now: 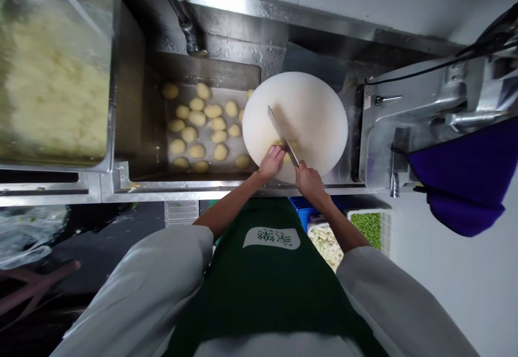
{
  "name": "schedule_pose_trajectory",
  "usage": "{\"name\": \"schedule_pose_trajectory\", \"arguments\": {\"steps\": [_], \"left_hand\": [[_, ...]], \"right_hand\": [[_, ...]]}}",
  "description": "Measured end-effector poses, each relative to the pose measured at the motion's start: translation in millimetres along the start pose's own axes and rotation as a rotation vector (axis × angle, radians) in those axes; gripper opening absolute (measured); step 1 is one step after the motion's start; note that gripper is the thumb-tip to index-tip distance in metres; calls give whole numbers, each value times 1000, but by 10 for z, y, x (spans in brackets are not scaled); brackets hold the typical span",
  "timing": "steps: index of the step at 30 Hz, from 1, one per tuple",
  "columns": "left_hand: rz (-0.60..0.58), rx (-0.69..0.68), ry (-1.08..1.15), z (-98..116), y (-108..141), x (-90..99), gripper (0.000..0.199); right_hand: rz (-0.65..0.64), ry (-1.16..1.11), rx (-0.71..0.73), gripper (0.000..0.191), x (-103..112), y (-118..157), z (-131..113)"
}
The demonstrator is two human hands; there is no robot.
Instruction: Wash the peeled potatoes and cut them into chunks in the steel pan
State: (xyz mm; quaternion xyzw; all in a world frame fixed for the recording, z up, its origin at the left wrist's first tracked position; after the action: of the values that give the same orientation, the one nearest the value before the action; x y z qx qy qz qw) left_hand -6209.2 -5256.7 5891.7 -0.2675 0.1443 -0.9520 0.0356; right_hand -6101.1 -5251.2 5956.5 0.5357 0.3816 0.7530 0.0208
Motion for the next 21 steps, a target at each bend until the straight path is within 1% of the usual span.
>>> {"name": "schedule_pose_trajectory", "arguments": {"steps": [7,12,16,21], "left_hand": [[-8,4,-23,-29,41,-1,39],[-5,13,5,-49,69,10,38],[-11,29,37,-83,86,4,42],[-4,23,30,-90,114,15,40]], "right_hand": [[-7,2,9,41,26,7,-29],[-26,-8,1,42,7,1,-60],[-5,-10,10,44,17,13,-84],[-23,-8,-7,41,6,14,-87]]}}
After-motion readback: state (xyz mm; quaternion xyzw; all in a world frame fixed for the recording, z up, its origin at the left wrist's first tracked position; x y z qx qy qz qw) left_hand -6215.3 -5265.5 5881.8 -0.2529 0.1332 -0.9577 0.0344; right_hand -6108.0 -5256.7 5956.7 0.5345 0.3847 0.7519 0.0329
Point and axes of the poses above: each hand's wrist, its own y-axis away from the middle knuckle, its own x-axis out of the back of the hand, z = x × y, the point moved 9 cm from there along -y, towards the middle knuckle, and after that the axes turned 13 degrees about y, right-handed, at the moved point
